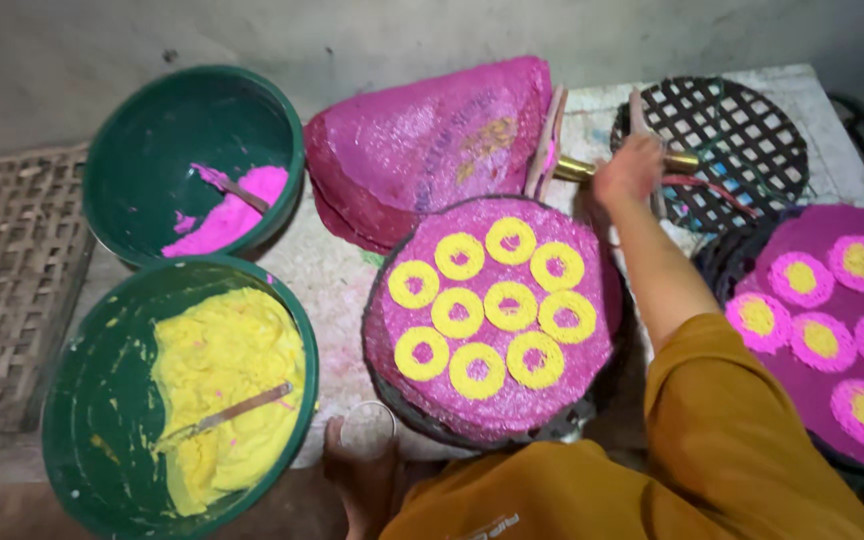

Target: The person uses a manual press to form yellow dough into ring shapes on a pink glittery mat. They then fill the centers of the rings with pink dough using the same press. The finished pieces are arranged on a tray and placed into a steamer.

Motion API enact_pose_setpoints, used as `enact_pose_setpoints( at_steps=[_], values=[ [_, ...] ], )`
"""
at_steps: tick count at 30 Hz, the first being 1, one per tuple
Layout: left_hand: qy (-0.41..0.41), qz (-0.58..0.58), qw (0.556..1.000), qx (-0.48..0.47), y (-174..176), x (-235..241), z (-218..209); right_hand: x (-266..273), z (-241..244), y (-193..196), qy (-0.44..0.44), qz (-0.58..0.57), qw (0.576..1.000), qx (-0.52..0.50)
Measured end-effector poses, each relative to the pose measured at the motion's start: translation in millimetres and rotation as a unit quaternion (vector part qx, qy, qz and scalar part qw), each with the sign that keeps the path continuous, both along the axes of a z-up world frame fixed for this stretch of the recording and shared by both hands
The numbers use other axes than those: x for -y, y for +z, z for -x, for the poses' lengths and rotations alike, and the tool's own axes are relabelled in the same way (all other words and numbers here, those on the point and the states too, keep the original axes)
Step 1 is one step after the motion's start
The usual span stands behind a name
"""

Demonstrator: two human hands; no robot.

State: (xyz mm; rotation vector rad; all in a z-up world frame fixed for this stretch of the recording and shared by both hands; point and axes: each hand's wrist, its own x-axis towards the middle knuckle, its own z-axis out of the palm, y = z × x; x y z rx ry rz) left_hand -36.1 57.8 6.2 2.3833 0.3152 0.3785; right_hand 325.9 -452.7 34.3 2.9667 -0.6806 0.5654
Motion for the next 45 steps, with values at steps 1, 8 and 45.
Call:
enact_pose_setpoints(
  at_steps=[1, 8, 45],
  values=[
    [0.008, -0.004, 1.000, 0.003, -2.2, -0.3, -1.9, -16.1, -8.4, 3.1, 0.072, -0.012, 0.995, -0.062],
    [0.021, -0.031, 0.998, 0.042, -10.6, -2.0, -15.1, -90.0, -39.9, 12.7, 0.006, -0.289, 0.941, -0.174],
    [-0.500, -0.008, 0.842, -0.203, 319.5, -177.2, 6.9, -474.0, 229.5, 325.2, 0.904, -0.089, 0.314, -0.277]
  ],
)
